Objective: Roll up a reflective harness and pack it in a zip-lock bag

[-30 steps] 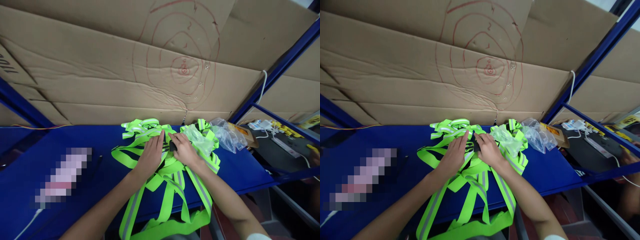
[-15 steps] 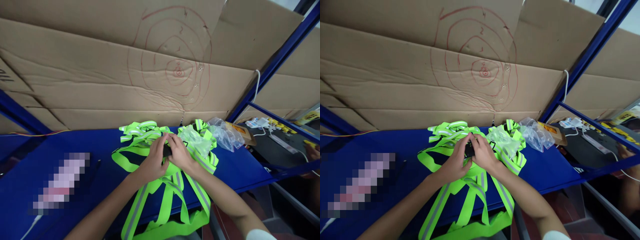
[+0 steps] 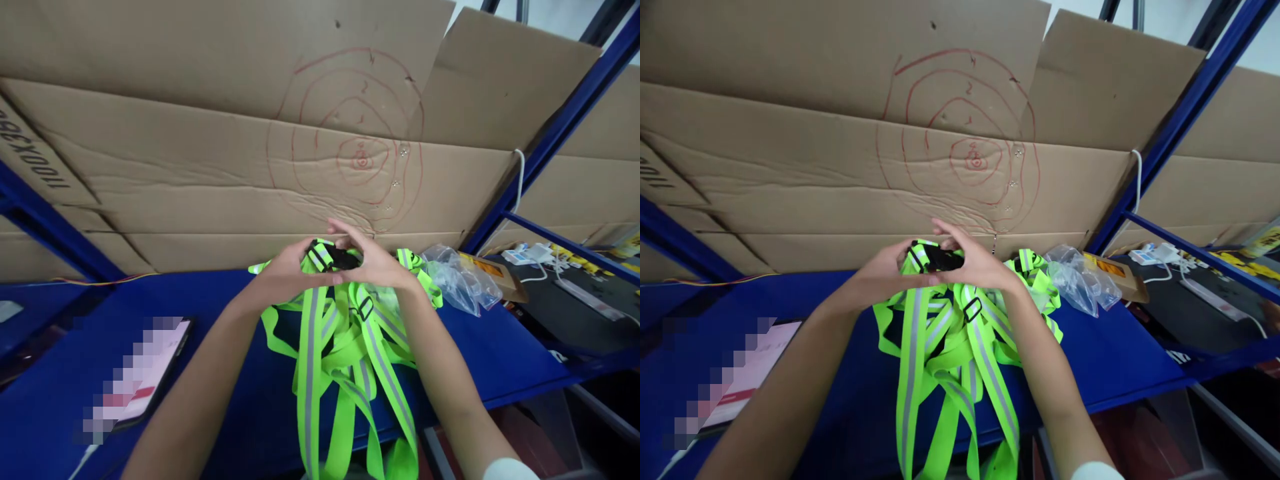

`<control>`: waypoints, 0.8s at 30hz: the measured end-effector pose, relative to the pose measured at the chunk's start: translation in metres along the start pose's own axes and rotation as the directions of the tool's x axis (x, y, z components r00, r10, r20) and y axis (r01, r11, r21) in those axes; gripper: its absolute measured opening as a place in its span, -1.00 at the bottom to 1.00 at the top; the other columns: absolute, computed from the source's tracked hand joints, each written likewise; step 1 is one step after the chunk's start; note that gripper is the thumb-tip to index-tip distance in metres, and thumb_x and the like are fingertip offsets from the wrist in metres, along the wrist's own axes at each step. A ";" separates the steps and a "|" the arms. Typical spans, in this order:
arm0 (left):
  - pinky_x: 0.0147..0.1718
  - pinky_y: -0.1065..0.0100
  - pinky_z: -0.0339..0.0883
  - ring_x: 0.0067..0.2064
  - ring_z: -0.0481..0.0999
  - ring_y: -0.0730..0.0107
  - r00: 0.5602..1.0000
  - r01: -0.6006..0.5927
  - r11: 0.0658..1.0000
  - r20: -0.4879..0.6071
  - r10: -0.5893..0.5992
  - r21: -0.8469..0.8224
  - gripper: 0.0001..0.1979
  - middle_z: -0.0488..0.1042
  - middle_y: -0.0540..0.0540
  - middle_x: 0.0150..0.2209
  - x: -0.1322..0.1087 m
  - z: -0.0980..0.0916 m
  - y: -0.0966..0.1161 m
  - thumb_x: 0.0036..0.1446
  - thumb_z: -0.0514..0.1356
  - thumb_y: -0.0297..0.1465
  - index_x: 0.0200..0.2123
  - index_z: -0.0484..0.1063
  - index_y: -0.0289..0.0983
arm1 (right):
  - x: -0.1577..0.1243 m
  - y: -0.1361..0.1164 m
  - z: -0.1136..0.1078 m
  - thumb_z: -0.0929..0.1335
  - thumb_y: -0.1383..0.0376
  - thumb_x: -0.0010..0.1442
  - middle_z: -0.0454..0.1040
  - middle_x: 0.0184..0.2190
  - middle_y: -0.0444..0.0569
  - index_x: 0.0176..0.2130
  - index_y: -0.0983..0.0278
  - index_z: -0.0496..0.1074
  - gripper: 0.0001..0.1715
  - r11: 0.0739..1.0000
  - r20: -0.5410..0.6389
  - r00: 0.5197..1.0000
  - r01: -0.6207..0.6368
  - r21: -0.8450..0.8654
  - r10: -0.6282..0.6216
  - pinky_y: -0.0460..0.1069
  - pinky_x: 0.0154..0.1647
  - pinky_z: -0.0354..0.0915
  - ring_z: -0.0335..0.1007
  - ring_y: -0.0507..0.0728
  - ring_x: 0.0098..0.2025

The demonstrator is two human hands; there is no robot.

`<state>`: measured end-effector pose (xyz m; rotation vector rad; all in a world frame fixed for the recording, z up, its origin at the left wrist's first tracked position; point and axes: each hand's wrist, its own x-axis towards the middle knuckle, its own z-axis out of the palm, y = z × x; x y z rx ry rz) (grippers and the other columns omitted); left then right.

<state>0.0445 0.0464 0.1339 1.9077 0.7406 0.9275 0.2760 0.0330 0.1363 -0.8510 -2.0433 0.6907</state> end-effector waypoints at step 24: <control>-0.37 0.43 0.40 -0.43 0.47 0.46 0.994 0.076 0.754 0.109 -0.007 -0.652 -0.63 0.41 0.02 -0.50 0.001 0.012 -0.008 0.01 0.51 -0.15 -0.32 0.53 -0.30 | -0.006 0.009 0.002 0.65 0.00 -0.09 0.60 -0.04 0.03 0.03 0.26 0.54 -0.24 0.656 0.192 0.963 -0.270 0.705 0.191 0.06 0.13 0.38 0.52 0.18 0.00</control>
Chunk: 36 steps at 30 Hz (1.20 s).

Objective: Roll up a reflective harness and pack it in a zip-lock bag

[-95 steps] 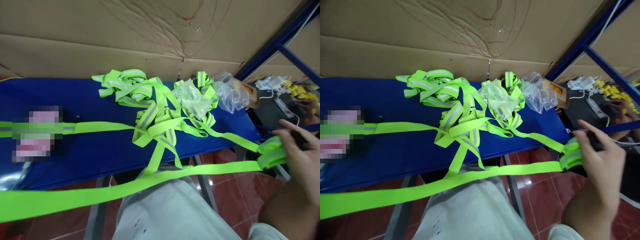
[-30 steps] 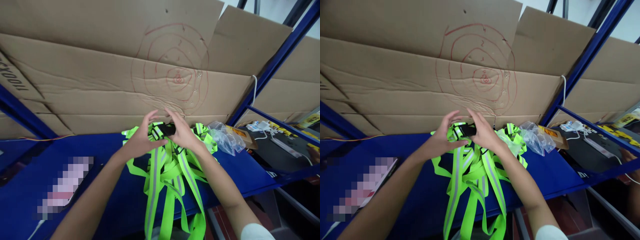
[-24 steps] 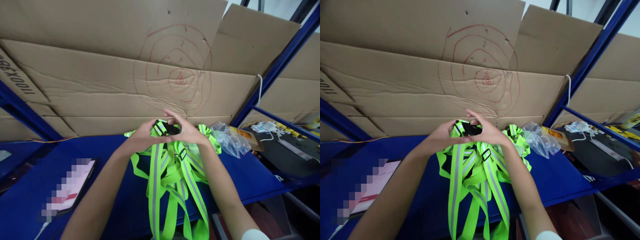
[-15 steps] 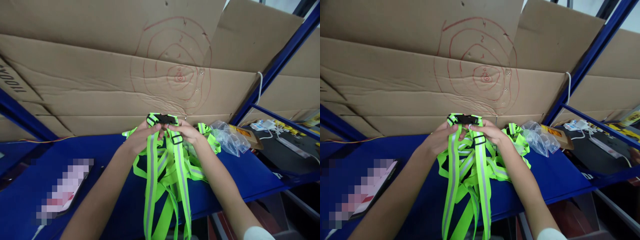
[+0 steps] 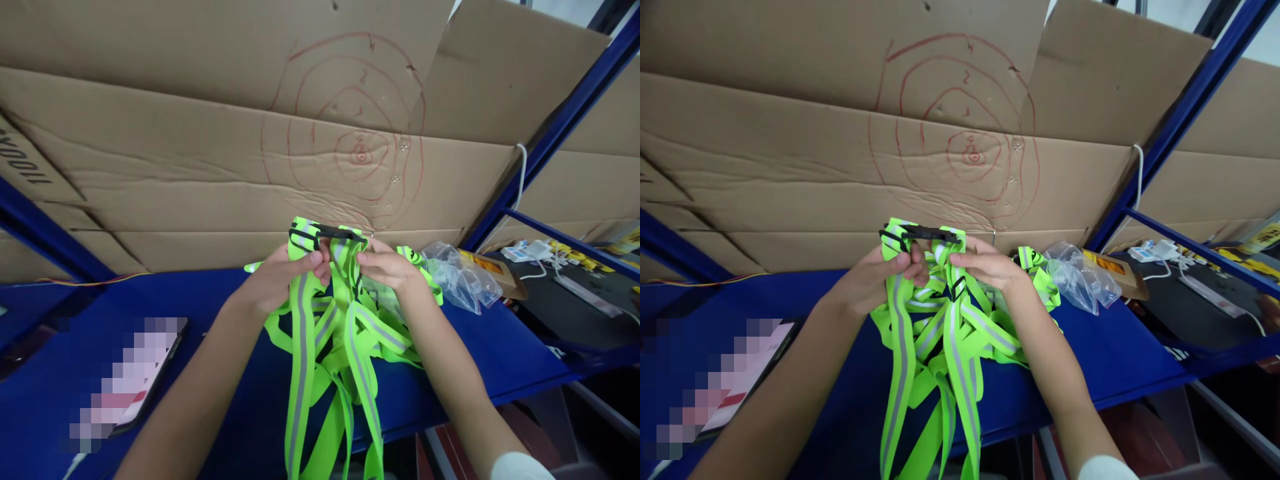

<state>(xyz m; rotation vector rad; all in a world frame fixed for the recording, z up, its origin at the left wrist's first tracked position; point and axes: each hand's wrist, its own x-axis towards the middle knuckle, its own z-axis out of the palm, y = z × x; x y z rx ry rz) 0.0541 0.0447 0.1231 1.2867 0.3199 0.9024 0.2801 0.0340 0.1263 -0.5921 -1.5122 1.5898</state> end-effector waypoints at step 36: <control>-0.50 0.41 0.42 -0.50 0.46 0.46 0.989 0.005 1.000 -0.147 -0.006 -0.003 -0.62 0.43 0.03 -0.52 0.004 0.017 -0.001 -0.03 0.52 -0.17 -0.36 0.49 -0.31 | -0.010 -0.014 0.049 0.56 0.10 0.12 0.60 -0.32 -0.08 -0.22 0.27 0.53 -0.66 0.993 -0.139 0.985 0.096 -0.068 -0.105 0.05 -0.12 0.52 0.56 0.10 -0.30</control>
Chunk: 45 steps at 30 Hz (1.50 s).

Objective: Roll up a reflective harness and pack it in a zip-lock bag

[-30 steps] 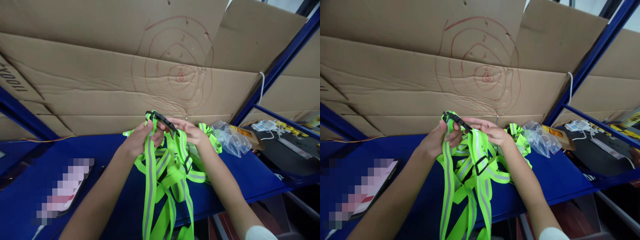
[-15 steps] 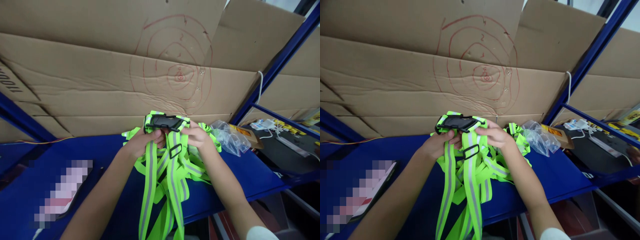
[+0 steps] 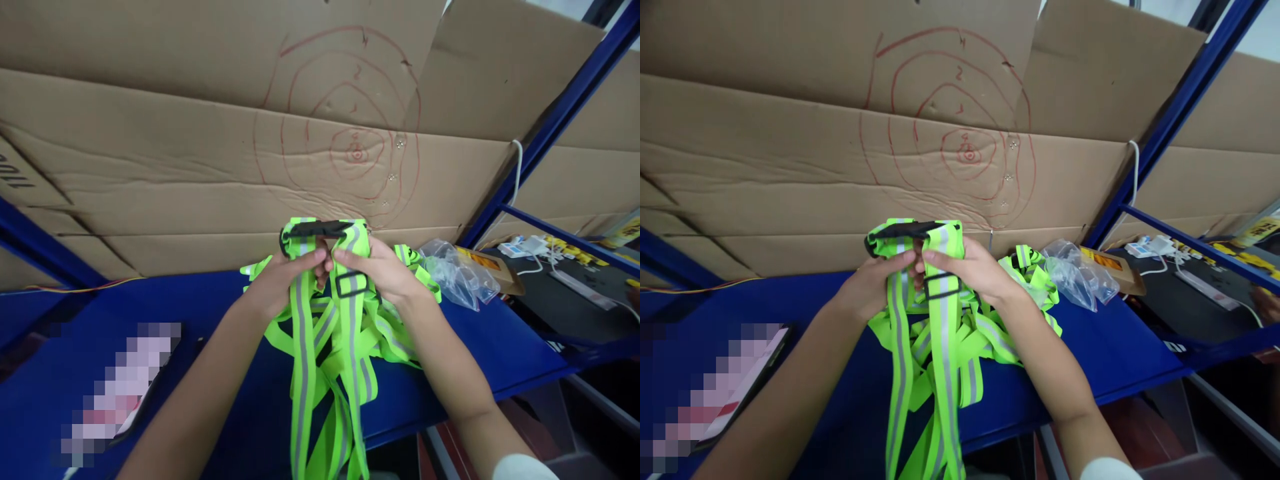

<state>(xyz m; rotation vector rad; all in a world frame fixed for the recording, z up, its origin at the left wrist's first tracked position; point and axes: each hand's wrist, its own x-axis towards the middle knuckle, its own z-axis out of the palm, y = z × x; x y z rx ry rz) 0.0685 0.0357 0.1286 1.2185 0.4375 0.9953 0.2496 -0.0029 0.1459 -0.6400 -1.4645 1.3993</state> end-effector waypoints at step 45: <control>0.18 0.04 0.44 0.16 0.57 -0.06 0.993 0.070 0.952 -0.109 -0.039 0.297 -0.34 0.63 -0.14 0.07 0.003 -0.001 -0.050 -0.20 0.57 -0.28 0.04 0.59 -0.23 | -0.011 -0.023 -0.023 0.46 0.09 0.24 0.51 -0.18 -0.05 -0.05 0.26 0.47 -0.63 0.644 0.081 0.997 0.060 -0.762 0.002 0.02 -0.07 0.33 0.41 0.14 -0.13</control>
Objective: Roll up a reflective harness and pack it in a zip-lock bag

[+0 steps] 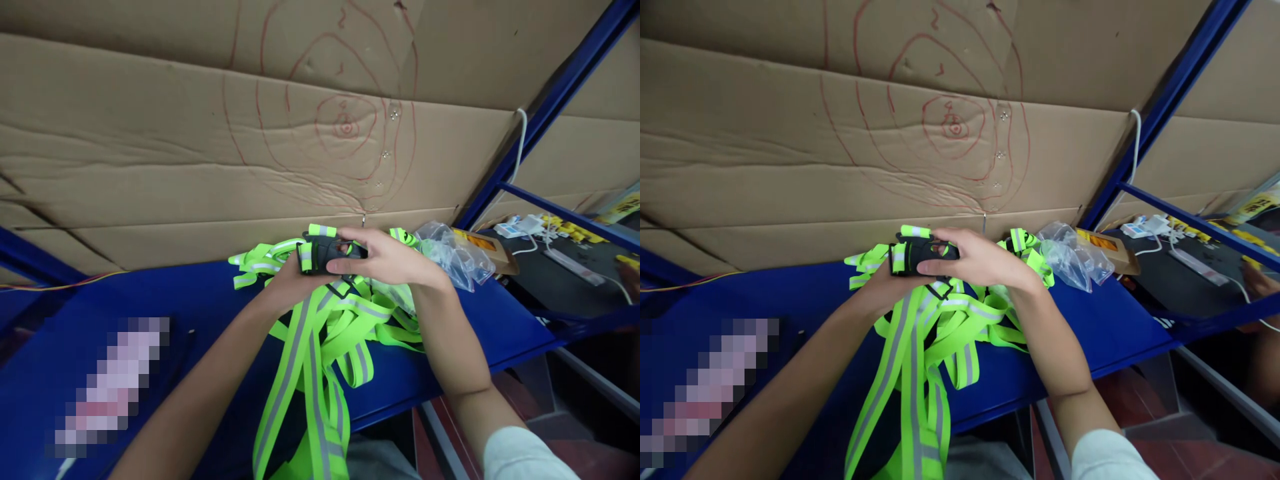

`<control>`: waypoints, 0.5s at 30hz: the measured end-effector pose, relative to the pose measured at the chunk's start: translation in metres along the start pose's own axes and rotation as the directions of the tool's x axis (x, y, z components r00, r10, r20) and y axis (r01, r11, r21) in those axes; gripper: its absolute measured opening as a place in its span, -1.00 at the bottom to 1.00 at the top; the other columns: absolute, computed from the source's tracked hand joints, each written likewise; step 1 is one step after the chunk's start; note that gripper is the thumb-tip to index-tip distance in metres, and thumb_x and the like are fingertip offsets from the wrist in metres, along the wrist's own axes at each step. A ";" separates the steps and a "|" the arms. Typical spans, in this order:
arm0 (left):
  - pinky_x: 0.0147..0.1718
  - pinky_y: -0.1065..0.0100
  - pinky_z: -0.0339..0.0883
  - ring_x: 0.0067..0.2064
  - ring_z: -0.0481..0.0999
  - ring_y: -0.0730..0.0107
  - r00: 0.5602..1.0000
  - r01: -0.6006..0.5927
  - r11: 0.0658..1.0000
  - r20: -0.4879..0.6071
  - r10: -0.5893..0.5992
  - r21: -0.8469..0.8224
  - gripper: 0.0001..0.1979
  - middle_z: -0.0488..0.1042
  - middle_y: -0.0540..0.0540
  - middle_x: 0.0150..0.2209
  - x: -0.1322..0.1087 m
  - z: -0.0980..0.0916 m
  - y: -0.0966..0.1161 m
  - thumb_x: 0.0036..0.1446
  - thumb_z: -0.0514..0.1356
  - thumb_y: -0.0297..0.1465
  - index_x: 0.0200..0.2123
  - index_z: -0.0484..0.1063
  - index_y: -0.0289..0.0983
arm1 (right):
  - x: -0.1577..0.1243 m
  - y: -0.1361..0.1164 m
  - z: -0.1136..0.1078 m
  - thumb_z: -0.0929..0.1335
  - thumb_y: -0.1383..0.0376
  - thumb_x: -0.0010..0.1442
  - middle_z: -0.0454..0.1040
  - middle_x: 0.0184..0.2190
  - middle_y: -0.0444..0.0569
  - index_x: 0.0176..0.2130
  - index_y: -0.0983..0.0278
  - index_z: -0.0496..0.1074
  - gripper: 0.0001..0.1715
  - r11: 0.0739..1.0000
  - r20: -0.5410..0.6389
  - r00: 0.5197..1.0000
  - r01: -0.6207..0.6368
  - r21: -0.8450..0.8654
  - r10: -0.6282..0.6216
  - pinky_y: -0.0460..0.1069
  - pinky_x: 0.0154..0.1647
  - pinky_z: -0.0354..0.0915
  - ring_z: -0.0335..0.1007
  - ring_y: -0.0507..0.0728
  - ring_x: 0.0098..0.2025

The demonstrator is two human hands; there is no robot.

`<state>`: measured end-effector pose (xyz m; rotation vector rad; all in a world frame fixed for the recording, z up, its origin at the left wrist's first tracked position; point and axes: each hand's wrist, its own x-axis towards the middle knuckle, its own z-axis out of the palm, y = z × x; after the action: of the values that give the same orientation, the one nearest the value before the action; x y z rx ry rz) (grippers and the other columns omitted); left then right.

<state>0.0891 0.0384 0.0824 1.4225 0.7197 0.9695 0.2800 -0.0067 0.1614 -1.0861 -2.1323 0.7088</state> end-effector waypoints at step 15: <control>0.16 0.13 0.45 0.12 0.60 0.02 0.910 -0.144 0.948 0.415 0.013 0.285 -0.55 0.64 -0.11 0.06 -0.006 0.015 0.000 0.14 0.38 -0.18 0.08 0.59 -0.16 | -0.007 0.010 -0.026 0.51 0.03 0.19 0.44 -0.33 -0.14 0.02 0.25 0.52 -0.49 0.984 -0.082 0.996 -0.019 0.178 0.034 -0.06 -0.28 0.25 0.33 0.04 -0.31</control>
<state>0.0993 0.0258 0.0829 1.8738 0.5140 0.5991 0.3072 -0.0030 0.1698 -1.0317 -1.9460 0.8336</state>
